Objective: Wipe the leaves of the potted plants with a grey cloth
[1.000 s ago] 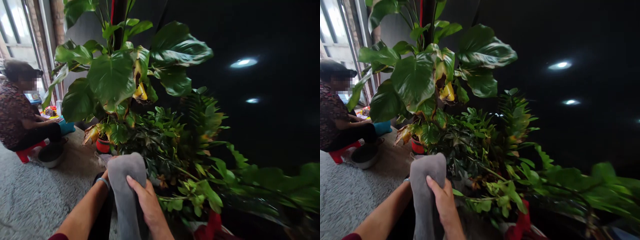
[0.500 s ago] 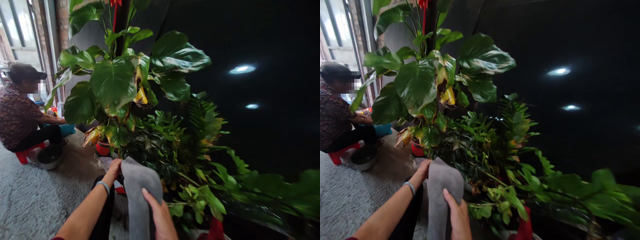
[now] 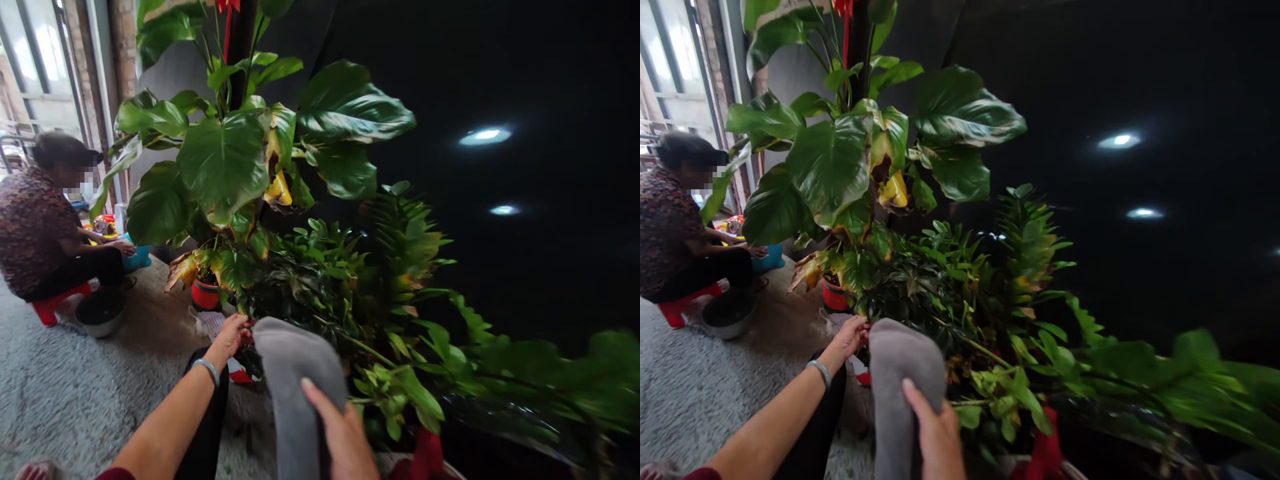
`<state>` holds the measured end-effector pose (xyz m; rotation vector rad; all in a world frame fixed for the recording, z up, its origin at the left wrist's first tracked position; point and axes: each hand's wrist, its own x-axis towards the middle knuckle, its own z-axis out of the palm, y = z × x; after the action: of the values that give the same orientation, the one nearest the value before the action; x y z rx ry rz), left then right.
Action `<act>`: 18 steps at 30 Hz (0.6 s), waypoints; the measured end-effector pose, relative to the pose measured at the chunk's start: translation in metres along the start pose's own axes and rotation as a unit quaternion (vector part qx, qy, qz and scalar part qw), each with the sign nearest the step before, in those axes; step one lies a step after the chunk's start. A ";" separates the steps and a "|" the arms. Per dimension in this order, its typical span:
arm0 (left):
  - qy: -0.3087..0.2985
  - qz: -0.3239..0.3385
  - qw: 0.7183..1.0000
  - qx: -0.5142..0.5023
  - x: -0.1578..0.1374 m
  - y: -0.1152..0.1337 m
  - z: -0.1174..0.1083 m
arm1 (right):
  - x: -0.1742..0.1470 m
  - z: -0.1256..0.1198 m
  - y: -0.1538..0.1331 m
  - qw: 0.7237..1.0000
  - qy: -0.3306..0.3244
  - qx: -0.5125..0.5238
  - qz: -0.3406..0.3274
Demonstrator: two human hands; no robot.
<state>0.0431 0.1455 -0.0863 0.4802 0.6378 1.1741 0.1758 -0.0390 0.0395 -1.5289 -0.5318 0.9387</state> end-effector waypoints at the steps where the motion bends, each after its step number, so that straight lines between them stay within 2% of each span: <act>1: -0.009 -0.009 1.000 0.002 -0.001 0.001 0.001 | 0.006 -0.005 -0.014 0.998 0.054 0.032 -0.022; 3: -0.022 -0.018 1.000 0.006 -0.002 0.001 0.003 | 0.025 -0.006 -0.042 0.984 0.125 0.108 -0.072; 4: -0.024 -0.019 1.000 0.007 -0.004 0.000 0.004 | 0.035 -0.003 -0.051 0.977 0.135 0.143 -0.084; 6: -0.031 -0.027 0.999 0.017 -0.005 -0.004 0.005 | 0.049 0.006 -0.052 0.978 0.113 0.170 -0.049; 9: -0.044 -0.039 0.998 0.030 -0.005 -0.011 0.006 | 0.041 0.020 -0.016 0.992 0.036 0.109 0.052; 11: -0.041 -0.038 0.998 0.022 -0.003 -0.013 0.005 | 0.020 0.021 0.014 0.996 -0.006 0.053 0.069; 13: -0.028 -0.032 0.999 0.006 -0.001 -0.012 0.004 | -0.002 0.015 0.029 0.997 -0.026 0.018 0.064; 14: -0.025 -0.032 0.999 0.004 -0.001 -0.011 0.003 | -0.008 0.010 0.027 0.998 -0.010 0.006 0.064; 16: -0.032 -0.038 0.999 0.012 -0.001 -0.009 0.002 | -0.009 -0.001 0.006 0.996 0.072 0.008 0.042; 18: -0.039 -0.043 0.998 0.027 -0.003 -0.007 0.003 | 0.007 -0.010 -0.026 0.984 0.168 0.049 -0.034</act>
<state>0.0494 0.1405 -0.0885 0.5362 0.6190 1.0537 0.1924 -0.0339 0.0629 -1.5291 -0.2886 0.6256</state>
